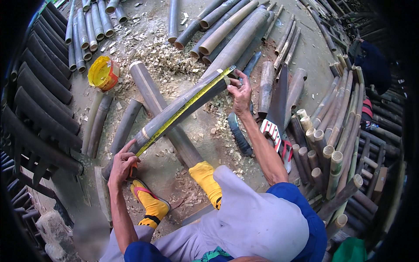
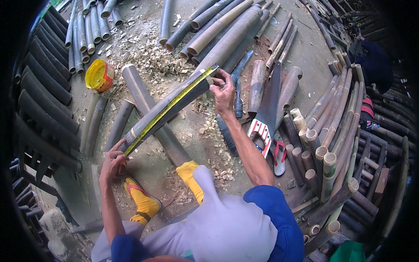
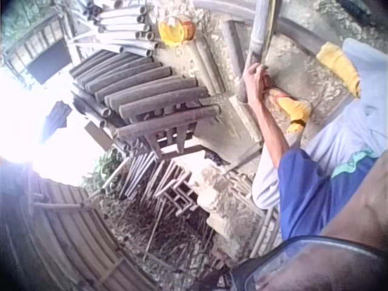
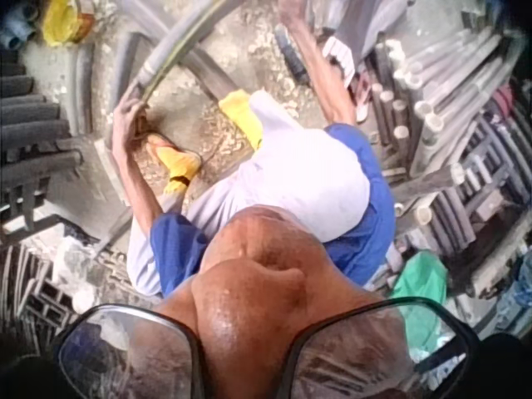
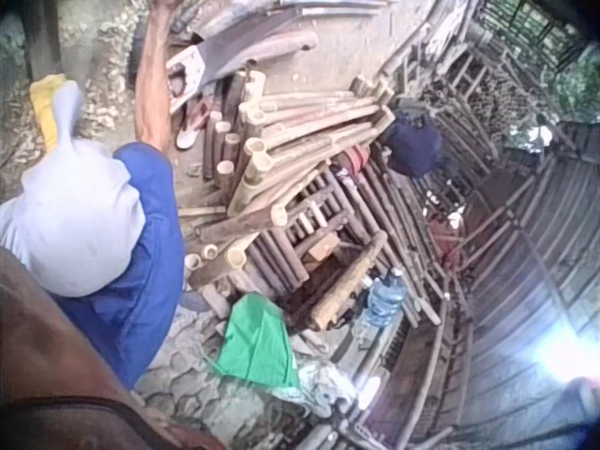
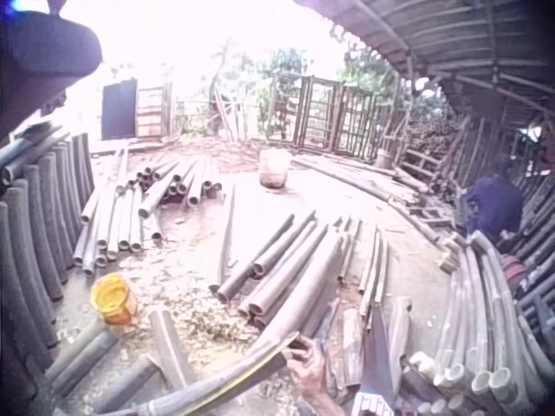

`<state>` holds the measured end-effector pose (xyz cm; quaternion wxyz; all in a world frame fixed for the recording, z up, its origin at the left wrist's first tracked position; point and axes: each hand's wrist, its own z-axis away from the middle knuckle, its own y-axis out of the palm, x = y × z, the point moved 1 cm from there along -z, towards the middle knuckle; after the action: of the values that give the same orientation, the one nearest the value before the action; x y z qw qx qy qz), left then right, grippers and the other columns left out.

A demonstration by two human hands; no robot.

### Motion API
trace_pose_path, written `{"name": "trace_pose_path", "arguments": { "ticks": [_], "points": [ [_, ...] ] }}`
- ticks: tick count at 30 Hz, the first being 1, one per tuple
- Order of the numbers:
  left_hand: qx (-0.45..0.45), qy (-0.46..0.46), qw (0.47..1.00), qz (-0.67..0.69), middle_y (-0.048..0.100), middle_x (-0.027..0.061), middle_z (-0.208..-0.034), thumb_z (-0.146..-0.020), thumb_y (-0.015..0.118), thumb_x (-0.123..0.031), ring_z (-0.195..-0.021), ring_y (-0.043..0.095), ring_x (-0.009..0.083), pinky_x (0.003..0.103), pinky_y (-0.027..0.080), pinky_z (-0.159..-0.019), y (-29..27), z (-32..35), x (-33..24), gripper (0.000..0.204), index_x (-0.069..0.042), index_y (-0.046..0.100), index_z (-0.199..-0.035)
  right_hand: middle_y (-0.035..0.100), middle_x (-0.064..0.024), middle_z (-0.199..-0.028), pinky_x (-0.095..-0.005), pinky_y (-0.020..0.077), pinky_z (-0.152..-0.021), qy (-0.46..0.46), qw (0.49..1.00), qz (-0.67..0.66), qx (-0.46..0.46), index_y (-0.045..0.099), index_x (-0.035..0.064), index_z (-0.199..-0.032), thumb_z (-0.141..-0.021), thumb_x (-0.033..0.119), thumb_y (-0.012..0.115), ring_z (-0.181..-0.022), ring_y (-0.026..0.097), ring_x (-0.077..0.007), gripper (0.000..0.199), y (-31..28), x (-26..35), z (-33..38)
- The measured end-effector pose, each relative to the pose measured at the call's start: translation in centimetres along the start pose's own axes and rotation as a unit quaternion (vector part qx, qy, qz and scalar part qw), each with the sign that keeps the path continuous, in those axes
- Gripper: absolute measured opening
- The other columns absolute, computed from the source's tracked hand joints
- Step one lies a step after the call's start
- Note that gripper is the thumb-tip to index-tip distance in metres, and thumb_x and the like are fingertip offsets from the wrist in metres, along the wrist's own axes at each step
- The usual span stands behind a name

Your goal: The person measures a bamboo pole with a tape measure, then uses a knife to cut and shape a smaller bamboo piece. They repeatedly strike the bamboo with a wooden mallet to fit it into a larger pole, then use a chisel to refine the fit.

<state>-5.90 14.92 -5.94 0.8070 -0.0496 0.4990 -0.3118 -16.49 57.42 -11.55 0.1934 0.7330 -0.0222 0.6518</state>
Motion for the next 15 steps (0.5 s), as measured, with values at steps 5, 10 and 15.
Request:
{"name": "trace_pose_path", "arguments": {
  "ticks": [5, 10, 15],
  "points": [
    [0.021, -0.010, 1.000, -0.016, 0.049, 0.0142, -0.137, -0.073, 0.056, -0.020, -0.099, 0.060, 0.0173, 0.027, 0.046, -0.075, -1.6, 0.6, 1.7, 0.025, 0.002, 0.068, -0.072, 0.061, -0.0064, -0.091, -0.0240, 0.0452, -0.074, 0.015, 0.999, 0.049, -0.007, 0.051, -0.0019, -0.125, -0.075, 0.004, 0.058, -0.079, 0.054, -0.0101, 0.051, 0.1, 0.6, 0.3],
    [0.023, 0.012, 0.999, -0.022, 0.051, 0.0149, -0.135, -0.073, 0.056, -0.019, -0.106, 0.058, 0.0174, 0.027, 0.046, -0.074, -2.2, 0.4, 2.9, 0.026, 0.005, 0.066, -0.071, 0.064, -0.0058, -0.093, -0.0221, 0.0453, -0.075, -0.043, 0.991, 0.128, -0.020, 0.062, -0.0017, -0.112, -0.084, 0.011, 0.062, -0.082, 0.056, -0.0092, 0.031, 0.3, 0.2, 0.0],
    [-0.005, 0.016, 1.000, -0.004, 0.064, 0.0140, -0.107, -0.077, 0.057, -0.022, -0.104, 0.058, 0.0170, 0.029, 0.046, -0.076, -2.6, 0.8, 4.3, 0.026, 0.002, 0.068, -0.077, 0.065, -0.0006, -0.087, -0.0216, 0.0462, -0.072, -0.070, 0.979, 0.192, -0.020, 0.067, 0.0006, -0.105, -0.088, 0.015, 0.066, -0.080, 0.057, -0.0077, 0.022, 1.9, -0.5, -0.7]
  ]
}}
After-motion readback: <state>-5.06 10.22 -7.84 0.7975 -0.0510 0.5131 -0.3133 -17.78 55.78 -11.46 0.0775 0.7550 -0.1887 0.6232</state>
